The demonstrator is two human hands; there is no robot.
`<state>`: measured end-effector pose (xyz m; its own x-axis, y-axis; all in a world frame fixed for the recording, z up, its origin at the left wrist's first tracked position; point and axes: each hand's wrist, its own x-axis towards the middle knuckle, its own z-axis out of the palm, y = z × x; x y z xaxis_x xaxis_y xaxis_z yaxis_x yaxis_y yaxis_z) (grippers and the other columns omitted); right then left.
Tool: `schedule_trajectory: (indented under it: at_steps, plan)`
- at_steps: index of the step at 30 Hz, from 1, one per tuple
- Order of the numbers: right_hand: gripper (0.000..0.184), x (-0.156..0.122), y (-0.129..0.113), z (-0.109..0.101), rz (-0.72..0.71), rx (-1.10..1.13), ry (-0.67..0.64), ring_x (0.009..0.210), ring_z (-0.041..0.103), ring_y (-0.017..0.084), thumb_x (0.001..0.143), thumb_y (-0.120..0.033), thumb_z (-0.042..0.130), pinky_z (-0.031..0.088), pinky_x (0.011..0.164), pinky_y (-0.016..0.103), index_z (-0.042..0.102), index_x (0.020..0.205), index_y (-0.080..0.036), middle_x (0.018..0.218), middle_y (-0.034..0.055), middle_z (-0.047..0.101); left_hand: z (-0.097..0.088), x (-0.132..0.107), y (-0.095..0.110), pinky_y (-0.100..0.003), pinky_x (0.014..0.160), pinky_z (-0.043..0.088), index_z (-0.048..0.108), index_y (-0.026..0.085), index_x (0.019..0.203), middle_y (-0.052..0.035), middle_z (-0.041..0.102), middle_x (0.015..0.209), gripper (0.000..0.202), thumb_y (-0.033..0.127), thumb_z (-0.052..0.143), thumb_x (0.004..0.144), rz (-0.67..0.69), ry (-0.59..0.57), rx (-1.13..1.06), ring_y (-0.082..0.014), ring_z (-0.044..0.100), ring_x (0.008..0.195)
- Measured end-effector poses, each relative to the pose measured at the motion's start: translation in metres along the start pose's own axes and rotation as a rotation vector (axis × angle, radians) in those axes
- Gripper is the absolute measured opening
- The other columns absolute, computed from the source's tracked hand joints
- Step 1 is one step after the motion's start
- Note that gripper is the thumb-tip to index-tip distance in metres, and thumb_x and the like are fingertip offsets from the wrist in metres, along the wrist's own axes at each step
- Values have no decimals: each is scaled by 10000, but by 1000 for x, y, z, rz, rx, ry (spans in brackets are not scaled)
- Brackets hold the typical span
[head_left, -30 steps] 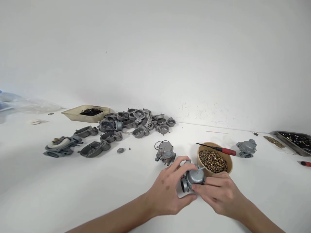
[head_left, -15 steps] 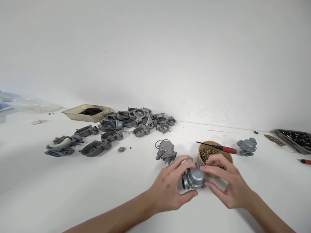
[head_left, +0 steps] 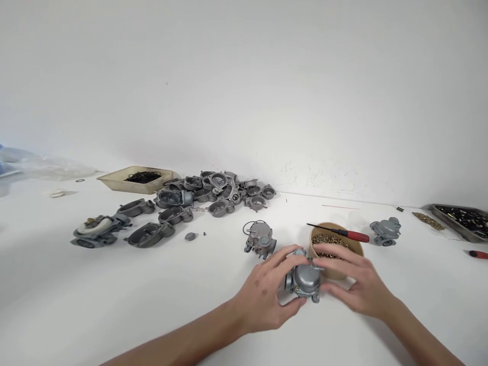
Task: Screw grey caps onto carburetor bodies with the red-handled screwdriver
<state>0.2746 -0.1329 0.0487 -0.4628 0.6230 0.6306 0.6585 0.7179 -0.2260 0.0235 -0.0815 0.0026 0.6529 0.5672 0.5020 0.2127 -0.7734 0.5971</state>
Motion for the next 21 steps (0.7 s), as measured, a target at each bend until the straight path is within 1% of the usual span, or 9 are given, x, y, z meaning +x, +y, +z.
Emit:
schedule_trajectory:
  at_steps: [2,3,5,7,10,12,16,18,21]
  plan:
    - [258,-2,15,-14,83,-76,118,1102,751,234,1007,-251,636,648,927,382,717,1252,-264,1237,89,760,-1,0,-1,-447,964,613,576,289,1332,-126,559,1510,548,213,728,812,-12,-9,9,-338,649,1259]
    - [231,-4,25,-21,148,-128,193,1024,763,228,1005,-246,630,651,882,383,731,1212,-270,1163,77,777,-1,0,-2,-438,961,615,583,294,1338,-123,545,1527,561,192,719,803,-14,-18,6,-337,650,1258]
    - [187,-10,46,-34,276,-274,240,860,760,222,991,-310,650,640,772,380,753,1138,-258,1064,76,785,-1,0,-3,-401,931,624,588,297,1353,-120,519,1555,590,142,686,792,-6,-40,-17,-321,662,1242]
    - [244,-16,64,-42,367,-366,160,827,754,234,985,-417,651,627,740,391,766,1109,-241,1047,89,789,-2,-1,-4,-377,915,627,594,289,1356,-119,513,1564,592,92,629,799,5,-45,-36,-305,672,1232]
    - [320,-22,80,-46,424,-329,-66,829,763,243,961,-488,674,629,723,395,771,1144,-244,1028,89,800,-1,-1,-6,-408,1004,599,603,284,1356,-103,540,1549,586,35,540,830,17,-36,-32,-289,650,1283]
    - [289,-24,84,-45,430,-284,-149,818,767,242,945,-432,694,628,695,388,769,1162,-257,1014,77,803,-1,-1,-8,-422,1060,572,609,291,1360,-82,579,1516,587,8,481,863,33,-23,-38,-266,634,1312]
    - [185,-23,82,-42,433,-266,-116,766,761,227,967,-306,632,613,646,369,778,1068,-255,967,59,808,-3,2,-9,-400,1068,574,638,284,1347,-59,681,1395,578,-20,386,924,74,-13,-87,-216,665,1263]
    - [179,-22,76,-42,431,-256,-47,780,761,226,987,-308,617,618,665,375,769,1057,-246,975,65,809,-4,3,-9,-414,1079,571,647,283,1343,-52,696,1381,593,-25,383,911,56,-34,-95,-217,661,1269]
    - [148,-15,64,-48,408,-131,171,846,763,229,981,-315,669,639,750,387,750,1070,-229,996,81,798,-4,3,-9,-462,1108,549,653,303,1337,-35,695,1395,574,15,444,886,1,-49,-105,-241,642,1300]
